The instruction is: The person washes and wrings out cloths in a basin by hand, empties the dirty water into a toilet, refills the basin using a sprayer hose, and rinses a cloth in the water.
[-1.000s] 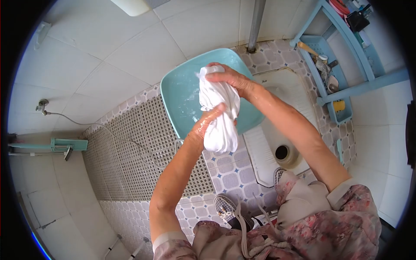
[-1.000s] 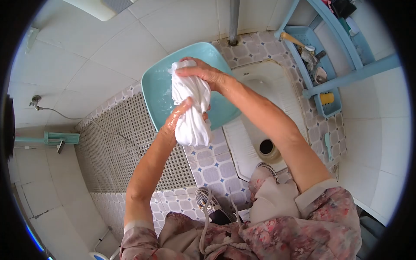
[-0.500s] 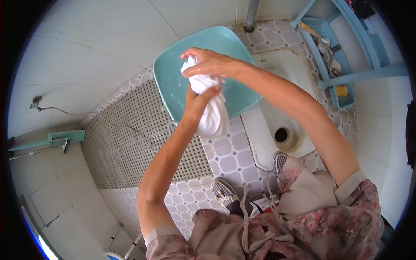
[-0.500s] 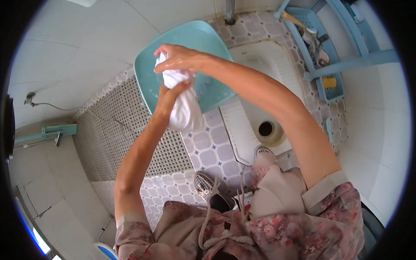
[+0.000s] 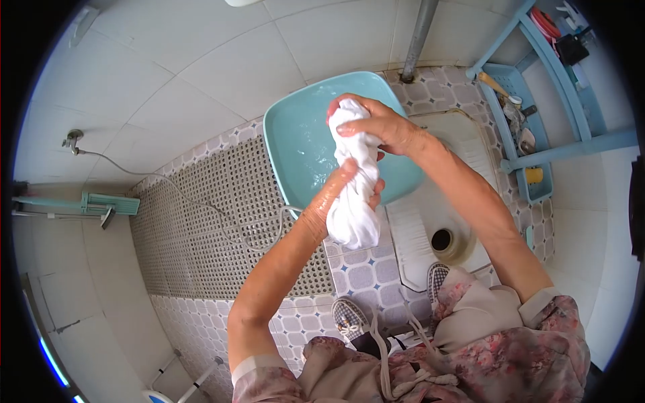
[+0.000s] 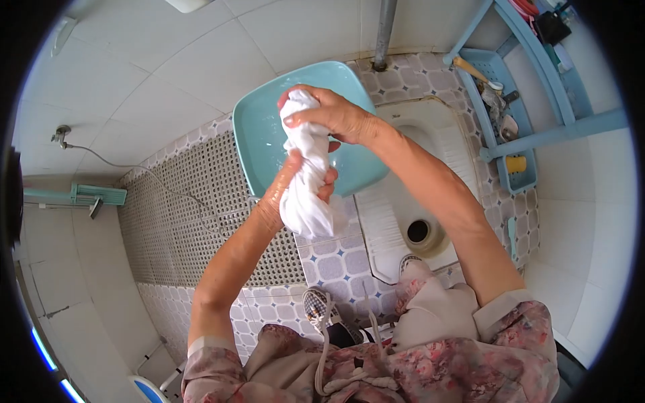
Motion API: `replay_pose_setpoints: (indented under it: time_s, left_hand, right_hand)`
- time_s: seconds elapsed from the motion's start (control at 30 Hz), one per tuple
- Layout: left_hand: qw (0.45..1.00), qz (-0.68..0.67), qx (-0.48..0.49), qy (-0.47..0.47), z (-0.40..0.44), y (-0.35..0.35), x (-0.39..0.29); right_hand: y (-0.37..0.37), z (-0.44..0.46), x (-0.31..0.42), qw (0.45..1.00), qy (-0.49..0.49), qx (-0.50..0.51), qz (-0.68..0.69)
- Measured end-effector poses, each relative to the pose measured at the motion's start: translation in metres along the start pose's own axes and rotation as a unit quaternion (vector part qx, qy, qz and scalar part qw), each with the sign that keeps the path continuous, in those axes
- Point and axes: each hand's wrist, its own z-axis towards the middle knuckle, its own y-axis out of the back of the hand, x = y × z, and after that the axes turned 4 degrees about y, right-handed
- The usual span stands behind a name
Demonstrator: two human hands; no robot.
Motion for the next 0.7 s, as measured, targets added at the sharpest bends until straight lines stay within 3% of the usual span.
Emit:
replay_pose_setpoints:
  time_s: [0.1,0.23,0.33,0.57,0.63,0.7]
  left_hand:
    - [0.968,0.2,-0.148,0.025,0.01,-0.001,-0.004]
    - [0.933,0.265,-0.233,0.066,0.02,0.003,-0.004]
    - [0.925,0.285,-0.251,0.026,0.025,0.009,0.0]
    - [0.869,0.371,-0.327,-0.006,0.037,0.044,0.026]
    - [0.849,0.407,-0.337,0.005,0.041,0.062,0.028]
    - [0.856,0.401,-0.322,-0.061,0.03,0.06,0.023]
  right_hand:
    - [-0.004,-0.004,-0.002,0.984,0.032,-0.007,-0.173]
    - [-0.014,0.006,-0.012,0.925,0.005,-0.028,-0.378]
    - [-0.022,0.014,-0.017,0.903,-0.047,-0.017,-0.426]
    - [-0.043,0.036,-0.058,0.799,-0.063,0.019,-0.598]
    - [-0.052,0.038,-0.052,0.788,-0.073,0.042,-0.61]
    - [-0.05,0.038,-0.035,0.803,-0.079,0.055,-0.588]
